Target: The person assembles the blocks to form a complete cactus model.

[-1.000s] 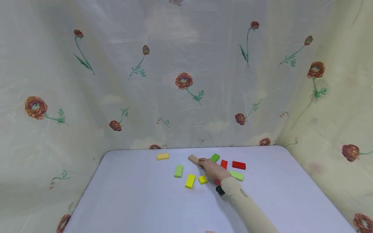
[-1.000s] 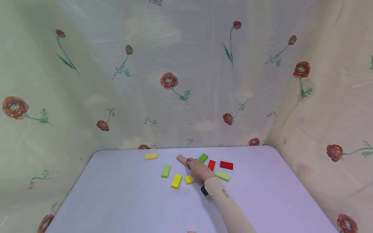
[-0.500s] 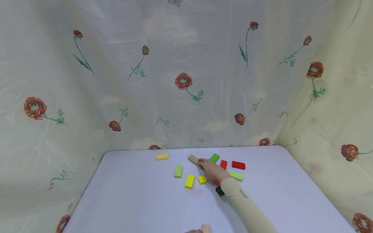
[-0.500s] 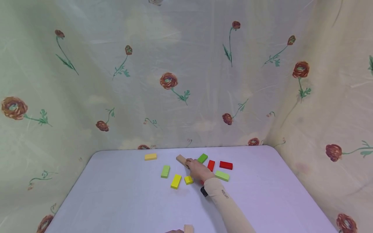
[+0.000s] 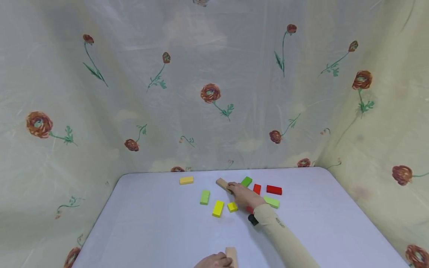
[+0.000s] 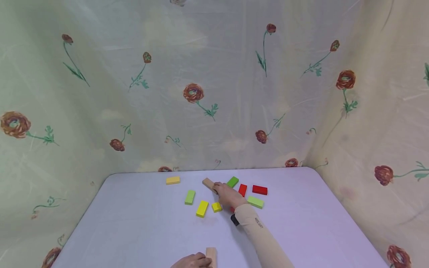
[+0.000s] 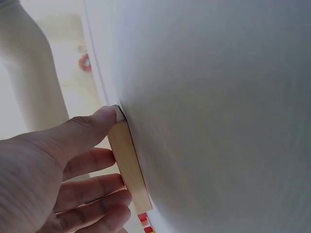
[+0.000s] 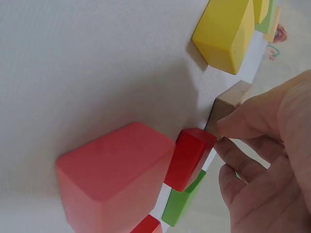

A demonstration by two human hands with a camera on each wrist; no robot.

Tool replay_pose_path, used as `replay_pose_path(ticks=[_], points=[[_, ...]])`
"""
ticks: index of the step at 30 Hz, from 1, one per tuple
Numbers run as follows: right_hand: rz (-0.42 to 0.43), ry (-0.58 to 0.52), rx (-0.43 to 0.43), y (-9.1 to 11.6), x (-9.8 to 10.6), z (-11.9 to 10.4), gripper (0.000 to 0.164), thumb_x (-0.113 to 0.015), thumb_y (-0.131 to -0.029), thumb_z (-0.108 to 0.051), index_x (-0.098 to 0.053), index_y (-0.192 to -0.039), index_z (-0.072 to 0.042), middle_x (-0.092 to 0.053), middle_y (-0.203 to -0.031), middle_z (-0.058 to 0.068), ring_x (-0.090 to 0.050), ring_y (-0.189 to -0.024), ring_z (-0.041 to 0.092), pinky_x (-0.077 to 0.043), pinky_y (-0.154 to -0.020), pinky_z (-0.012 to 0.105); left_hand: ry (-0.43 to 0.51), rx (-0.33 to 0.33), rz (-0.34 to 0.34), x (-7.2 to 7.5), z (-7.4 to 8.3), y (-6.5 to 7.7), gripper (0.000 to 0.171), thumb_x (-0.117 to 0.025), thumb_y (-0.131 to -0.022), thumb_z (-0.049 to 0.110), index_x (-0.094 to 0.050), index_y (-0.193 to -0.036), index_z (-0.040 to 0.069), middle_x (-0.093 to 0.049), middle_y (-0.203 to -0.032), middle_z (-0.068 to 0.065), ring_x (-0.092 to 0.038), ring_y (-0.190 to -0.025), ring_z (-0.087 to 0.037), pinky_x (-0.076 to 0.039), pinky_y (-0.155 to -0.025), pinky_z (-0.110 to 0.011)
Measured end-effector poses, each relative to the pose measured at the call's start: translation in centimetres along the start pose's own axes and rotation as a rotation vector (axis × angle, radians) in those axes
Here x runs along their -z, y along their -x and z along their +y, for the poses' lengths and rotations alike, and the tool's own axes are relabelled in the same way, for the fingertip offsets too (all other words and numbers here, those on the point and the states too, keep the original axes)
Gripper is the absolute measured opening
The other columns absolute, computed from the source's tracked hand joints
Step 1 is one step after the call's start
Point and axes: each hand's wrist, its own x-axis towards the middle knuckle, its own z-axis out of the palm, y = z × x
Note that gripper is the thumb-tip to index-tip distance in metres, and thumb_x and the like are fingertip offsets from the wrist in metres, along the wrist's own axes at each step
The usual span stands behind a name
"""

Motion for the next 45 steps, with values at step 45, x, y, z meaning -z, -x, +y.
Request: replay_pose_path(ticks=[45], points=[[0.028, 0.024, 0.024, 0.6, -0.2, 0.4, 0.059, -0.067, -0.088, -0.011, -0.046, -0.143, -0.014, -0.048, -0.145, 0.006, -0.049, -0.125, 0.024, -0.045, -0.104, 0.045, -0.014, -0.166, 0.06, 0.3, -2.3, 0.8, 0.035, -0.054, -0.098, 0.036, -0.068, -0.119, 0.013, -0.068, -0.118, 0.003, -0.061, -0.113, -0.006, -0.046, -0.094, -0.014]])
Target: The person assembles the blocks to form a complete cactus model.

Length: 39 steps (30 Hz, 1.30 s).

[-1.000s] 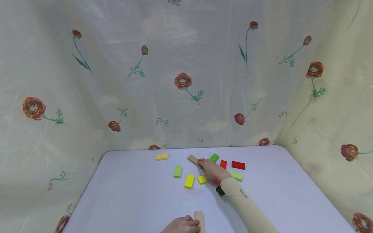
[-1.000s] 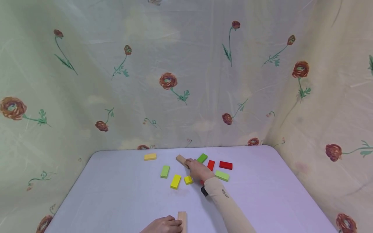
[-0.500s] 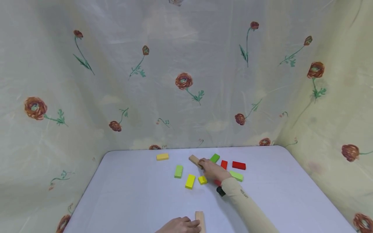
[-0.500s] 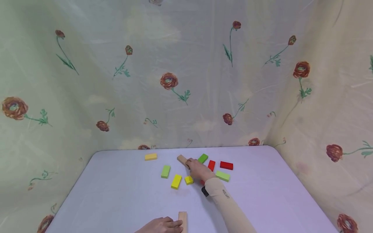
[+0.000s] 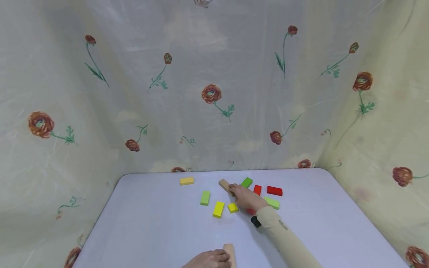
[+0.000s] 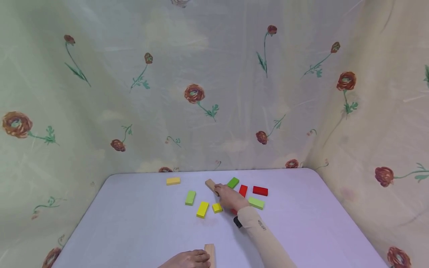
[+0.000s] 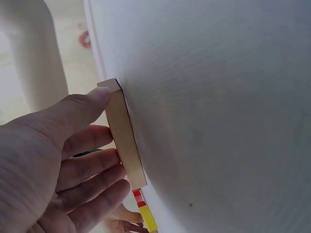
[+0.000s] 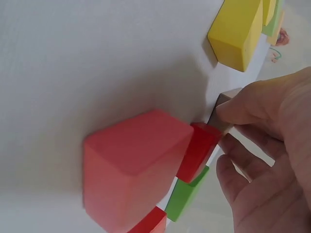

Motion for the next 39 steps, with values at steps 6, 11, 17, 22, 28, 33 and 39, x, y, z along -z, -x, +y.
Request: replay_pose_path(ticks=[6, 11, 17, 22, 28, 33, 39], points=[[0.015, 0.041, 0.017, 0.5, 0.3, 0.3, 0.053, -0.068, -0.088, -0.011, -0.052, -0.139, -0.013, -0.05, -0.141, 0.007, -0.051, -0.122, 0.024, -0.047, -0.102, 0.044, 0.001, 0.003, -0.014, 0.2, 0.1, -0.2, 0.034, -0.055, -0.097, 0.035, -0.067, -0.119, 0.012, -0.068, -0.118, 0.003, -0.06, -0.113, -0.006, -0.045, -0.095, -0.014], [0.017, 0.069, 0.025, 1.0, 0.4, 0.5, 0.049, -0.068, -0.089, -0.013, -0.055, -0.136, -0.012, -0.053, -0.137, 0.008, -0.052, -0.118, 0.024, -0.048, -0.101, 0.043, -0.003, 0.002, -0.026, 0.2, 0.1, -0.2, 0.035, -0.055, -0.097, 0.037, -0.066, -0.12, 0.013, -0.067, -0.119, 0.003, -0.06, -0.114, -0.006, -0.045, -0.096, -0.015], [0.028, 0.087, 0.03, 1.4, 0.0, 0.7, 0.045, -0.069, -0.088, -0.012, -0.057, -0.131, -0.012, -0.057, -0.128, 0.005, -0.054, -0.107, 0.02, -0.05, -0.098, 0.041, 0.008, 0.006, -0.047, 0.1, 0.1, -0.2, 0.036, -0.055, -0.097, 0.038, -0.066, -0.121, 0.013, -0.067, -0.119, 0.003, -0.059, -0.115, -0.007, -0.045, -0.097, -0.015], [0.057, 0.116, 0.06, 2.1, -0.2, 1.0, 0.04, -0.069, -0.086, -0.011, -0.06, -0.125, -0.012, -0.059, -0.118, 0.002, -0.053, -0.1, 0.016, -0.052, -0.096, 0.038, 0.038, 0.024, -0.048, 0.0, 0.1, -0.2, 0.036, -0.055, -0.097, 0.039, -0.066, -0.121, 0.013, -0.067, -0.12, 0.003, -0.059, -0.115, -0.008, -0.046, -0.096, -0.016], [0.084, 0.133, 0.089, 3.3, -0.1, 1.1, 0.035, -0.068, -0.085, -0.009, -0.063, -0.119, -0.013, -0.06, -0.113, 0.001, -0.052, -0.097, 0.014, -0.052, -0.094, 0.036, 0.067, 0.04, -0.044, -2.0, -0.9, -0.3, 0.036, -0.051, -0.099, 0.041, -0.065, -0.122, 0.017, -0.066, -0.12, 0.005, -0.058, -0.114, -0.007, -0.047, -0.094, -0.017], [0.105, 0.15, 0.107, 3.9, -0.1, 1.0, 0.033, -0.068, -0.083, -0.007, -0.064, -0.115, -0.014, -0.06, -0.107, -0.001, -0.052, -0.095, 0.014, -0.053, -0.092, 0.034, 0.091, 0.018, 0.002, -1.7, -1.0, -0.2, 0.034, -0.052, -0.099, 0.039, -0.066, -0.118, 0.016, -0.068, -0.113, 0.005, -0.06, -0.109, -0.005, -0.047, -0.092, -0.015], [0.128, 0.176, 0.115, 4.8, -0.3, 0.8, 0.028, -0.069, -0.081, -0.006, -0.064, -0.107, -0.016, -0.057, -0.098, -0.004, -0.049, -0.089, 0.013, -0.052, -0.088, 0.031, 0.081, -0.012, 0.066, -0.1, -0.1, -0.3, 0.027, -0.056, -0.097, 0.033, -0.071, -0.108, 0.013, -0.068, -0.103, 0.006, -0.06, -0.099, 0.0, -0.045, -0.086, -0.009]])
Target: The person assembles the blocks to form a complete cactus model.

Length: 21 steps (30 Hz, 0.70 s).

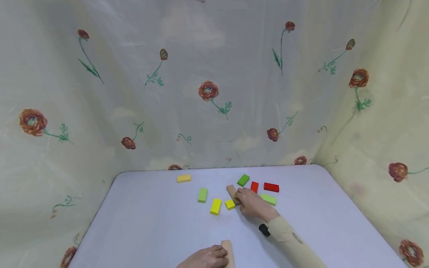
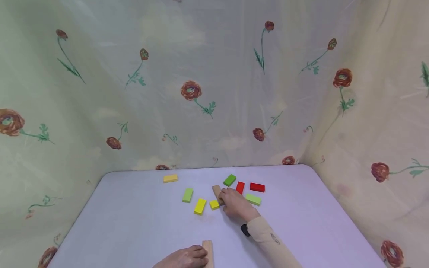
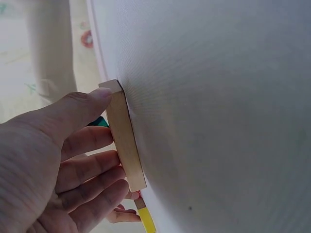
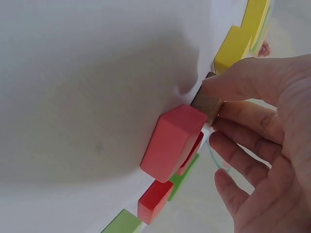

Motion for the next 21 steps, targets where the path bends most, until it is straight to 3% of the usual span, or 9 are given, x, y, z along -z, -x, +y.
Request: replay_pose_path(ticks=[10, 21], points=[[0.047, 0.036, 0.049, 1.7, 0.0, -0.6, 0.029, -0.071, -0.081, -0.009, -0.067, -0.109, -0.015, -0.061, -0.101, -0.003, -0.052, -0.092, 0.012, -0.053, -0.09, 0.032, -0.023, -0.008, -0.003, -0.1, 0.0, -0.1, 0.024, -0.056, -0.097, 0.032, -0.071, -0.105, 0.015, -0.066, -0.098, 0.008, -0.058, -0.092, 0.002, -0.044, -0.081, -0.006], [0.007, 0.01, 0.03, 3.2, -0.1, -1.4, 0.032, -0.074, -0.08, -0.012, -0.067, -0.11, -0.017, -0.062, -0.103, -0.004, -0.052, -0.092, 0.012, -0.053, -0.089, 0.033, -0.025, -0.011, -0.013, -0.2, -0.1, -0.1, 0.023, -0.057, -0.096, 0.033, -0.071, -0.104, 0.015, -0.066, -0.098, 0.008, -0.058, -0.092, 0.002, -0.044, -0.081, -0.006]])
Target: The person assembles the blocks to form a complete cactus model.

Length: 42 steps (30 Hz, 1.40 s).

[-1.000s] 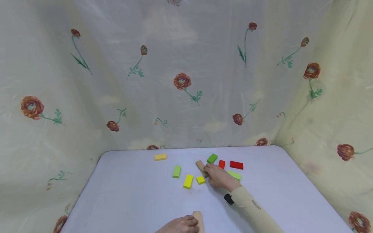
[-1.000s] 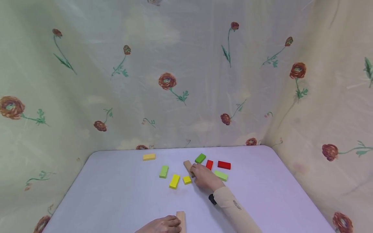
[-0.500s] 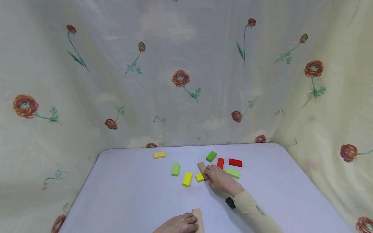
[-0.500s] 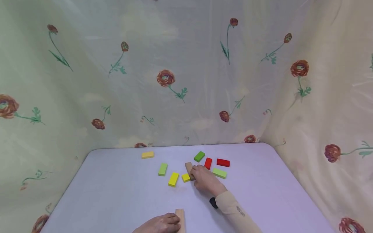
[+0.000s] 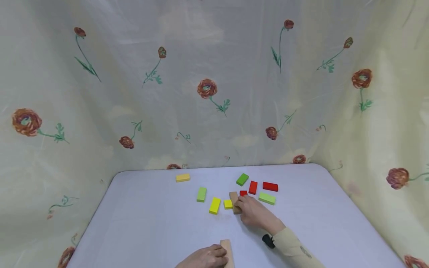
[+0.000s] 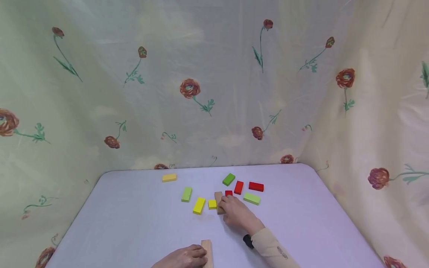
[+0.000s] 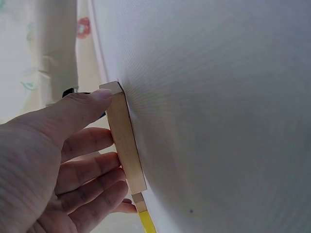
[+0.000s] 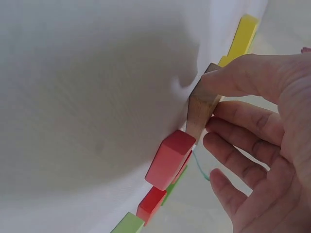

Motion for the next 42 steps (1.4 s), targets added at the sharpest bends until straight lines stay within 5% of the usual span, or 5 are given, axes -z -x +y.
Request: replay_pose_path(ticks=[26, 42], points=[[-0.015, -0.01, 0.122, 2.0, 0.1, -1.1, 0.032, -0.075, -0.081, -0.026, -0.071, -0.111, -0.016, -0.064, -0.101, -0.004, -0.052, -0.087, 0.009, -0.054, -0.082, 0.027, 0.023, 0.031, -0.014, 0.0, 0.0, 0.0, 0.026, -0.057, -0.096, 0.034, -0.071, -0.108, 0.016, -0.068, -0.103, 0.008, -0.059, -0.097, 0.002, -0.045, -0.084, -0.008], [-0.02, -0.165, 0.036, 1.8, -0.2, -0.4, 0.039, -0.076, -0.082, -0.031, -0.071, -0.116, -0.014, -0.063, -0.118, 0.001, -0.056, -0.11, 0.018, -0.052, -0.095, 0.037, 0.04, 0.041, -0.028, 0.2, -0.1, 0.0, 0.027, -0.057, -0.096, 0.036, -0.07, -0.109, 0.016, -0.067, -0.102, 0.009, -0.059, -0.097, 0.002, -0.044, -0.084, -0.007]])
